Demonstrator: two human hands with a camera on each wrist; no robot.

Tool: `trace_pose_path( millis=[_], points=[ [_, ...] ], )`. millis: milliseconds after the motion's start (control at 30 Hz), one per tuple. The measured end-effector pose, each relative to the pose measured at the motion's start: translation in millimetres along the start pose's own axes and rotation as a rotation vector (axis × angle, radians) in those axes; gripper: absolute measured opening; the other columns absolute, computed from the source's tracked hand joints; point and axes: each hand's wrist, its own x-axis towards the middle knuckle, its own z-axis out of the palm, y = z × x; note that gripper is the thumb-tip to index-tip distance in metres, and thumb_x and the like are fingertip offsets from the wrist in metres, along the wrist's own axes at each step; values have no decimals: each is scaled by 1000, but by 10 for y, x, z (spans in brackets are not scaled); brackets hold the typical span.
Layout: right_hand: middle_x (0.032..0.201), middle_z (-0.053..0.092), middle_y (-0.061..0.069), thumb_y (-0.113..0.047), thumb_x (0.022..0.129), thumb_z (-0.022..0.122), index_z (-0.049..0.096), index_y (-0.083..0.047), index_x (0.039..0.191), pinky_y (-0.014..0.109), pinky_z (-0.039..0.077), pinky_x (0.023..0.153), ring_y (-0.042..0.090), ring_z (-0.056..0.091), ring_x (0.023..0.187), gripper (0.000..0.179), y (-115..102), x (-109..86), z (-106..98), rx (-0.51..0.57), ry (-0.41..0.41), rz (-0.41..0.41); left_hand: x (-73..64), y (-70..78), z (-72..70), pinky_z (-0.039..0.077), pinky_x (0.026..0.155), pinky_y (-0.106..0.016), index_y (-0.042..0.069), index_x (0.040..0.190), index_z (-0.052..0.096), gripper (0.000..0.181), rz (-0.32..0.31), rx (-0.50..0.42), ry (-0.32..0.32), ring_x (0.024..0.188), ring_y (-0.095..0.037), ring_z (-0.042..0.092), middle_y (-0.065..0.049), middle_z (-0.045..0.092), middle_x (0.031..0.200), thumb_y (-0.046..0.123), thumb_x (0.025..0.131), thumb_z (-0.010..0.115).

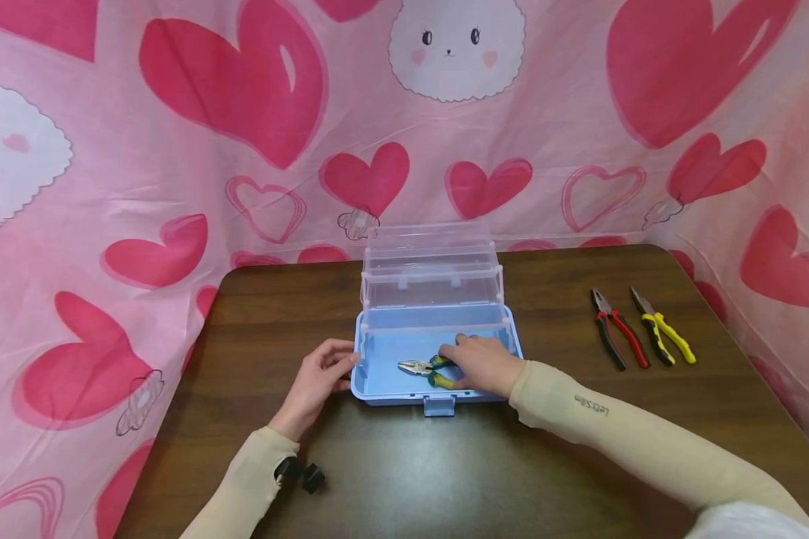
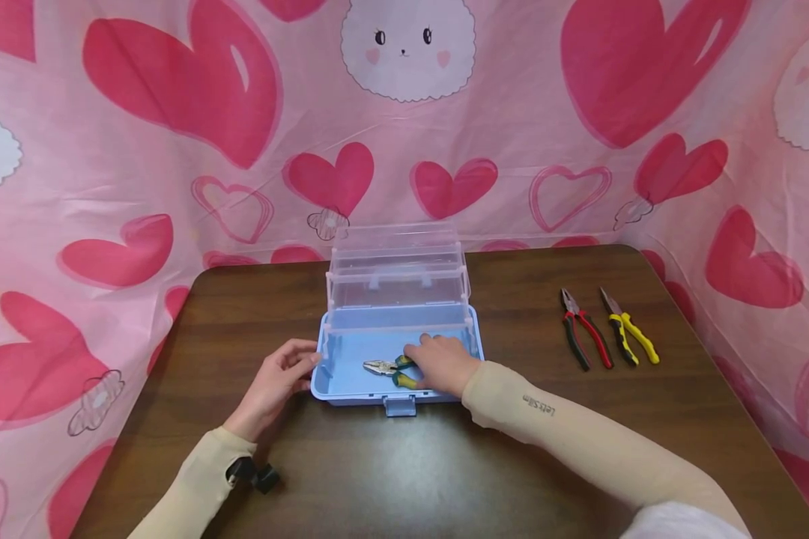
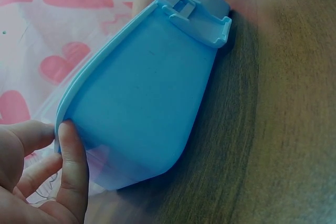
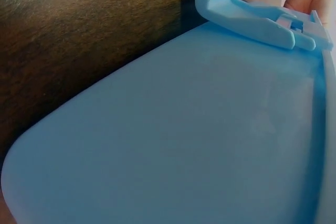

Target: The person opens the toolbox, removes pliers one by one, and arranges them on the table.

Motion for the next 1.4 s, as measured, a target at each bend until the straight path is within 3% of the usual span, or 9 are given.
trace_pose_path(
  millis=[500, 800, 1033, 1300, 1400],
  points=[
    [101, 66, 12, -29, 84, 90, 68, -9, 123, 45, 58, 70, 25, 63, 83, 49, -23, 0, 15, -25, 27, 7, -10, -7, -1, 60, 72, -29, 2, 131, 63, 34, -2, -18, 6, 86, -21, 65, -17, 70, 113, 15, 101, 71],
    [97, 66, 12, -30, 82, 90, 69, -8, 122, 44, 53, 64, 26, 61, 79, 50, -4, -12, -12, -29, 7, 81, -21, -8, 2, 60, 73, -29, 3, 131, 64, 34, -11, -14, 5, 88, -22, 65, -16, 70, 113, 16, 100, 71],
    [105, 66, 10, -27, 84, 87, 68, -12, 126, 46, 55, 76, 23, 60, 85, 48, 60, -38, -110, 120, -74, 109, -21, 2, -16, 60, 73, -29, 3, 131, 63, 34, -12, -18, 0, 88, -22, 66, -17, 70, 114, 16, 101, 71],
    [114, 67, 7, -21, 88, 84, 67, -14, 130, 46, 55, 90, 21, 59, 96, 46, 143, -108, -264, 370, -150, 60, -20, 12, -18, 60, 73, -29, 3, 131, 63, 34, -7, -20, -4, 88, -22, 66, -17, 70, 114, 15, 101, 71],
    [113, 67, 7, -21, 89, 83, 65, -14, 131, 42, 55, 86, 22, 60, 97, 47, 159, -128, -326, 446, -165, 27, -17, 14, -18, 60, 73, -29, 3, 131, 63, 34, -6, -19, -6, 88, -22, 66, -17, 70, 114, 15, 101, 71]
  ],
)
